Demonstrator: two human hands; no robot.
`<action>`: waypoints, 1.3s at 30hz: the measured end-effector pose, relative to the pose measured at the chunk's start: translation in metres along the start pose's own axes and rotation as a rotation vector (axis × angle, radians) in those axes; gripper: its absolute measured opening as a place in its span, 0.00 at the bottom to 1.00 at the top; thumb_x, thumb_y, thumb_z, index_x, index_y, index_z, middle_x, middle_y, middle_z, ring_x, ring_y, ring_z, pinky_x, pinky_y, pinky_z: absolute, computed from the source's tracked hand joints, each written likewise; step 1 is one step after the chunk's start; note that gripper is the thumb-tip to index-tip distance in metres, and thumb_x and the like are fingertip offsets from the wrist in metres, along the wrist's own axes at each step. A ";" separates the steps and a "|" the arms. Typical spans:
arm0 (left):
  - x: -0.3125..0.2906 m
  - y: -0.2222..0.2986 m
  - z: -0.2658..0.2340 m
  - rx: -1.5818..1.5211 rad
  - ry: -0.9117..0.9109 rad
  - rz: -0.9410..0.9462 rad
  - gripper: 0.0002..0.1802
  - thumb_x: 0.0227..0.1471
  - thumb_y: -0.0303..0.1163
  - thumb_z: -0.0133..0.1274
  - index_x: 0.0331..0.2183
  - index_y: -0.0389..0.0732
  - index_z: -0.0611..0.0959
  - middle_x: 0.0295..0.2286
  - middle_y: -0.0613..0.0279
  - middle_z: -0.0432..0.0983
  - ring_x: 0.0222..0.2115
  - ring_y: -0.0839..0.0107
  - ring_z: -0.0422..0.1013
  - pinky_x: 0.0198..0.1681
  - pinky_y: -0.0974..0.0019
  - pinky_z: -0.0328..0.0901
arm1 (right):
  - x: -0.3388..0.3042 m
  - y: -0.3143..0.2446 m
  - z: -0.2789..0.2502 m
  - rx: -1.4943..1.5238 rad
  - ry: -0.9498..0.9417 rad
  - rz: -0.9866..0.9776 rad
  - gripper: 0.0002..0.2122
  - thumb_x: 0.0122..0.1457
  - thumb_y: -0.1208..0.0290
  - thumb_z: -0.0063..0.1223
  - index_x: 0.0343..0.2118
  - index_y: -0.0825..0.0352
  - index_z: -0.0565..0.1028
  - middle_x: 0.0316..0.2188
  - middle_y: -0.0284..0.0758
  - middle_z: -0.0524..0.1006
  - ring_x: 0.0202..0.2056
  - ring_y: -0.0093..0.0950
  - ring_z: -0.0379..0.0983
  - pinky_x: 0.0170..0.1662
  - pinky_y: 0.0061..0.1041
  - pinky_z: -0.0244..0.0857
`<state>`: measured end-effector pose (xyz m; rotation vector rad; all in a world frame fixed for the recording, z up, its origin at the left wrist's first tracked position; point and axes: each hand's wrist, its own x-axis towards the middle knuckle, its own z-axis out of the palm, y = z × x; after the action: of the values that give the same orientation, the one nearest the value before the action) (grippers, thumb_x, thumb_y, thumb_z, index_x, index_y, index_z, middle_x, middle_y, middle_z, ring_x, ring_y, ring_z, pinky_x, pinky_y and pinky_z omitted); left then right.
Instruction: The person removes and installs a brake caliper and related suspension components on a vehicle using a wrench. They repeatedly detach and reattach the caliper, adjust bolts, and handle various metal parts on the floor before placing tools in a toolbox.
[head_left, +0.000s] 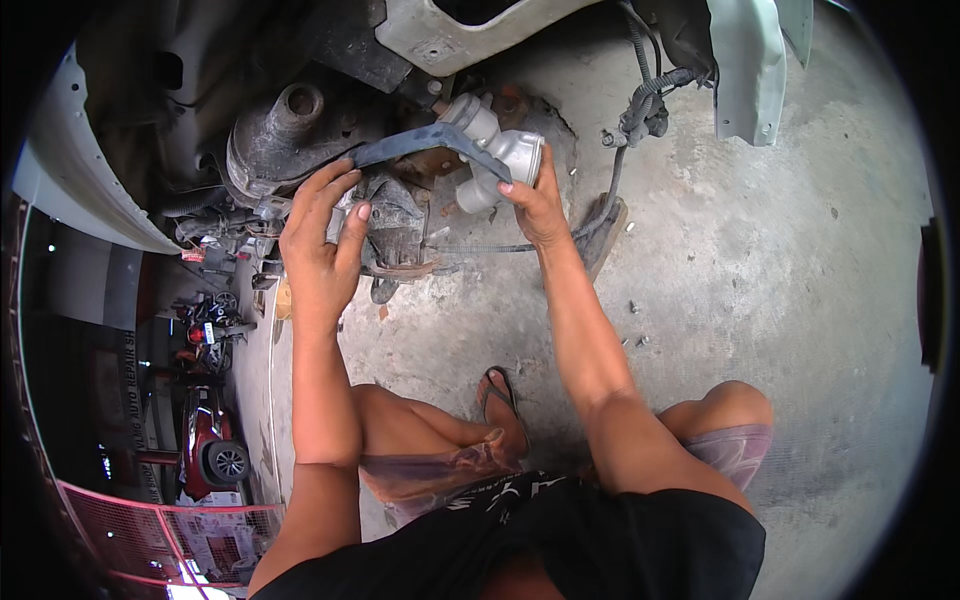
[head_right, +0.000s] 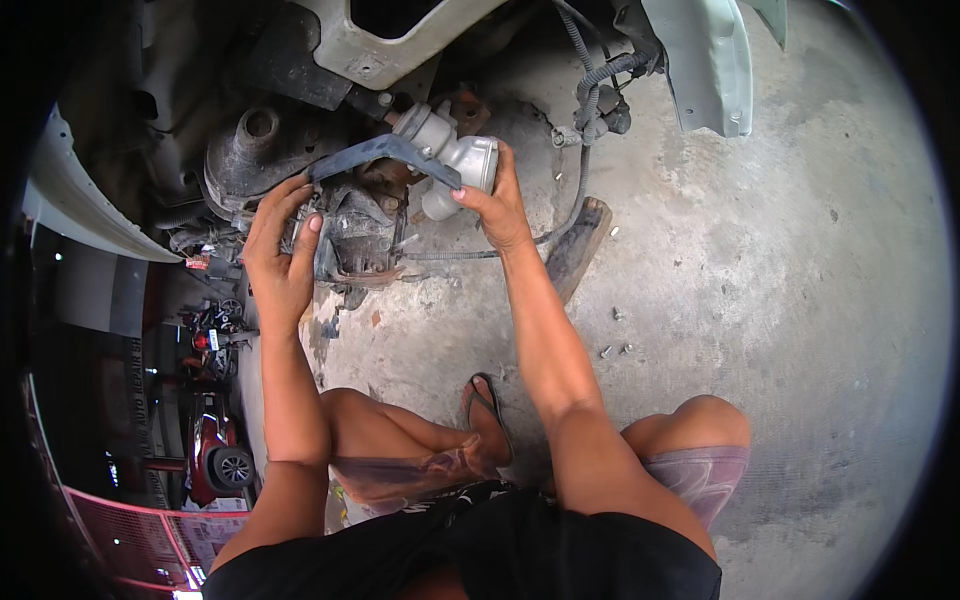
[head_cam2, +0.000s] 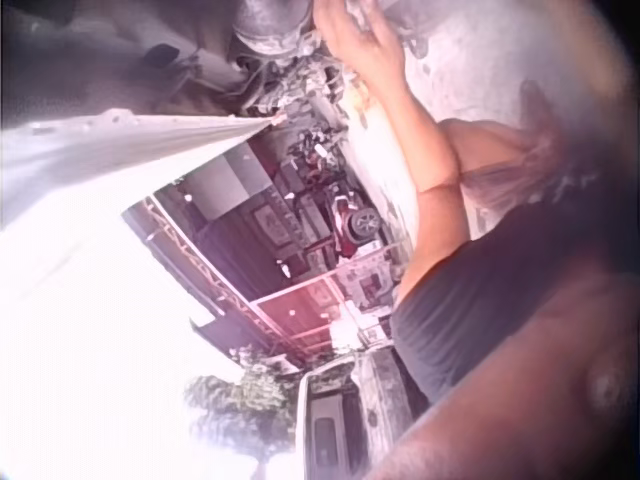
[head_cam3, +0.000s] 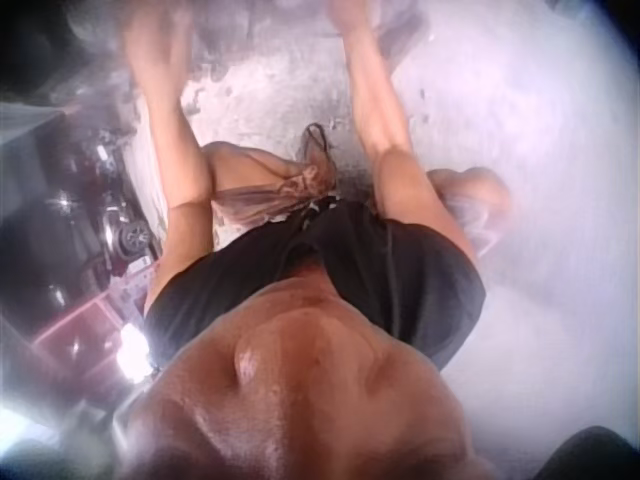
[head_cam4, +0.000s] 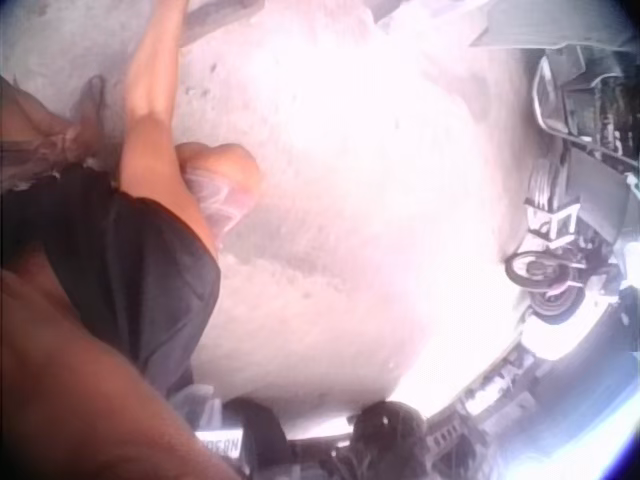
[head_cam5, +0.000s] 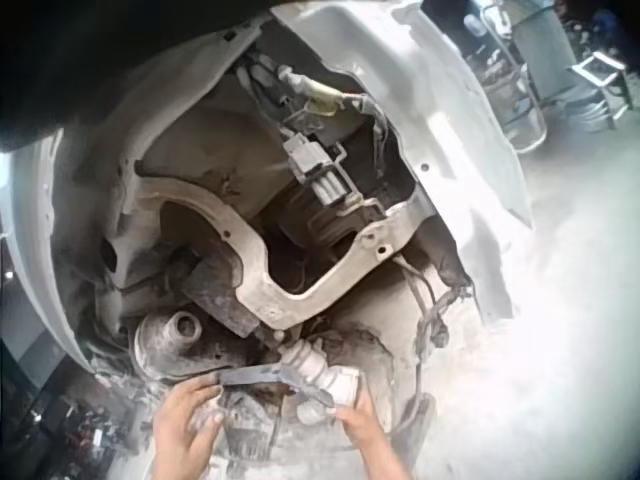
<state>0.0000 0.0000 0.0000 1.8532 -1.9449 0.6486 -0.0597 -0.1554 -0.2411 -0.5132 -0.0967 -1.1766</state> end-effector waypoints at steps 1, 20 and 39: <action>-0.006 -0.002 -0.001 0.013 0.053 0.003 0.15 0.50 0.26 0.61 0.42 0.35 0.82 0.43 0.51 0.78 0.44 0.57 0.74 0.50 0.63 0.66 | -0.003 0.008 0.003 -0.007 0.019 -0.019 0.46 0.37 0.64 0.70 0.61 0.63 0.56 0.53 0.40 0.65 0.58 0.32 0.62 0.62 0.33 0.55; -0.059 0.027 0.108 -0.648 -0.520 -0.548 0.22 0.56 0.29 0.59 0.49 0.28 0.76 0.37 0.48 0.81 0.38 0.66 0.78 0.41 0.66 0.72 | 0.006 0.016 0.000 -0.158 -0.031 -0.059 0.52 0.38 0.60 0.72 0.65 0.60 0.50 0.54 0.40 0.65 0.56 0.34 0.64 0.60 0.32 0.59; -0.059 0.024 0.261 -2.160 0.153 -0.884 0.51 0.51 0.67 0.54 0.62 0.41 0.61 0.59 0.56 0.61 0.61 0.63 0.57 0.66 0.57 0.51 | 0.007 0.011 -0.032 0.063 0.055 0.134 0.28 0.51 0.58 0.61 0.54 0.65 0.71 0.50 0.38 0.76 0.53 0.38 0.71 0.60 0.43 0.61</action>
<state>-0.0084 -0.0989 -0.2498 0.7070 -0.4924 -1.1413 -0.0529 -0.1719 -0.2709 -0.4244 -0.0509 -1.0526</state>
